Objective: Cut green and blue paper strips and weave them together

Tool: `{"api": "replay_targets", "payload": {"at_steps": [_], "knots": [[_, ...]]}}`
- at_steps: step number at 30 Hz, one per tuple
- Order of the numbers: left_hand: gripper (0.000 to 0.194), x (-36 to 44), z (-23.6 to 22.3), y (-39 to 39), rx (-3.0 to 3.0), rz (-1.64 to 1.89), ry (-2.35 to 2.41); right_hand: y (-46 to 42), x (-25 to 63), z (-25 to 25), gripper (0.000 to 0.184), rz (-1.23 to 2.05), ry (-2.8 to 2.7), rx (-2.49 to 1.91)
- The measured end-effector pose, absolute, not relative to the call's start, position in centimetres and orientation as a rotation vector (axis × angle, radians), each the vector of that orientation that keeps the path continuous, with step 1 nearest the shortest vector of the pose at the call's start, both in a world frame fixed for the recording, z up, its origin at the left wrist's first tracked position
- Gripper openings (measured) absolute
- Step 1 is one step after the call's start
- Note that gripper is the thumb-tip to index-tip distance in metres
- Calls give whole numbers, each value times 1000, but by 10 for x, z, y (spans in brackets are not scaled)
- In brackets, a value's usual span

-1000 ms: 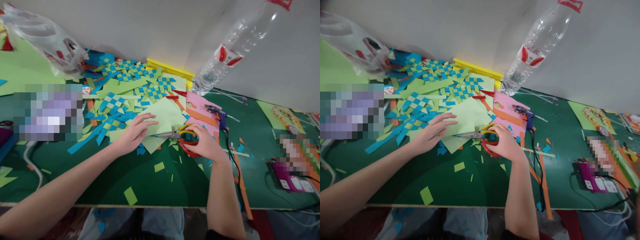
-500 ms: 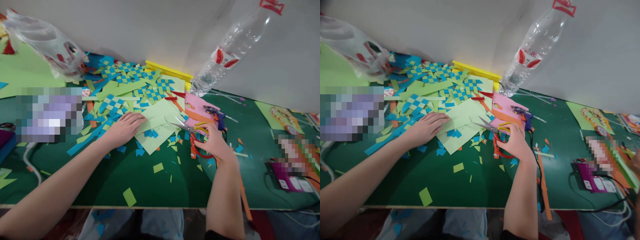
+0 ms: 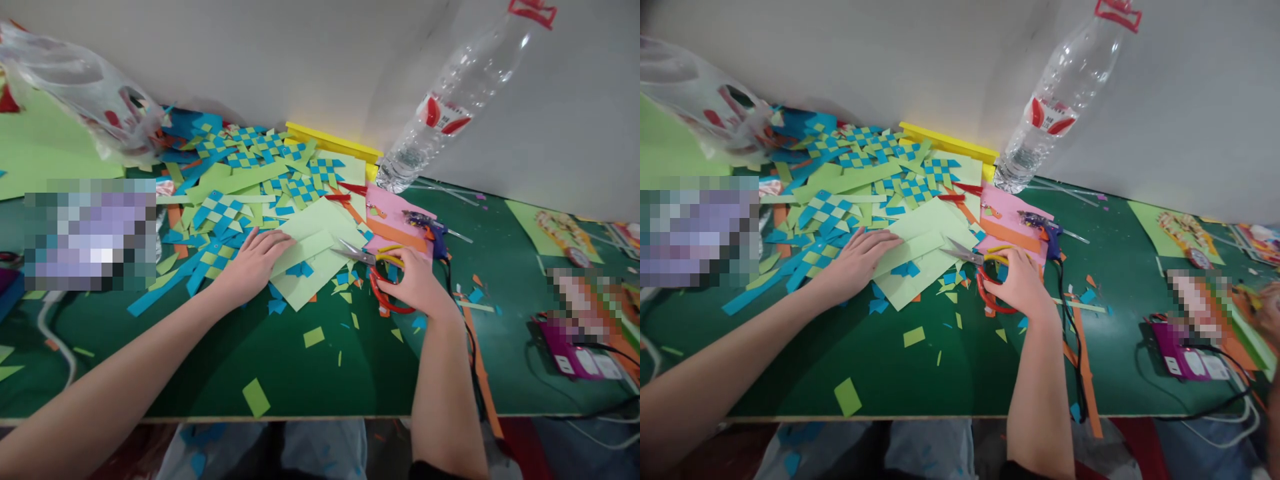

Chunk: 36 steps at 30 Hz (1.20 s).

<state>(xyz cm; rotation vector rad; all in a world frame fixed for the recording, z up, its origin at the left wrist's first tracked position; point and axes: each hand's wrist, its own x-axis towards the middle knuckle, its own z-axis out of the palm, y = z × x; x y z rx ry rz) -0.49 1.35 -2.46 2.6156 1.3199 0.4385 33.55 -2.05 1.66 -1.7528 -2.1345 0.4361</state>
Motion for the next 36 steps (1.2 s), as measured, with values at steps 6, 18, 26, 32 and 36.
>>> {"api": "replay_targets", "payload": {"at_steps": [6,18,26,32,36], "knots": [[50,-3,-25,13,2589,483,1320,-20,331,17,43,466,-2164,-1762],[53,0,-20,10,2590,479,1275,-21,312,20,46,545,-2237,-1655],[55,4,-15,7,2622,430,1117,-22,306,18,46,655,-2315,-1564],[61,1,-19,10,2657,388,1030,-20,306,19,47,707,-2286,-1531],[63,1,-19,10,2684,343,1024,-19,303,18,49,715,-2286,-1523]]}}
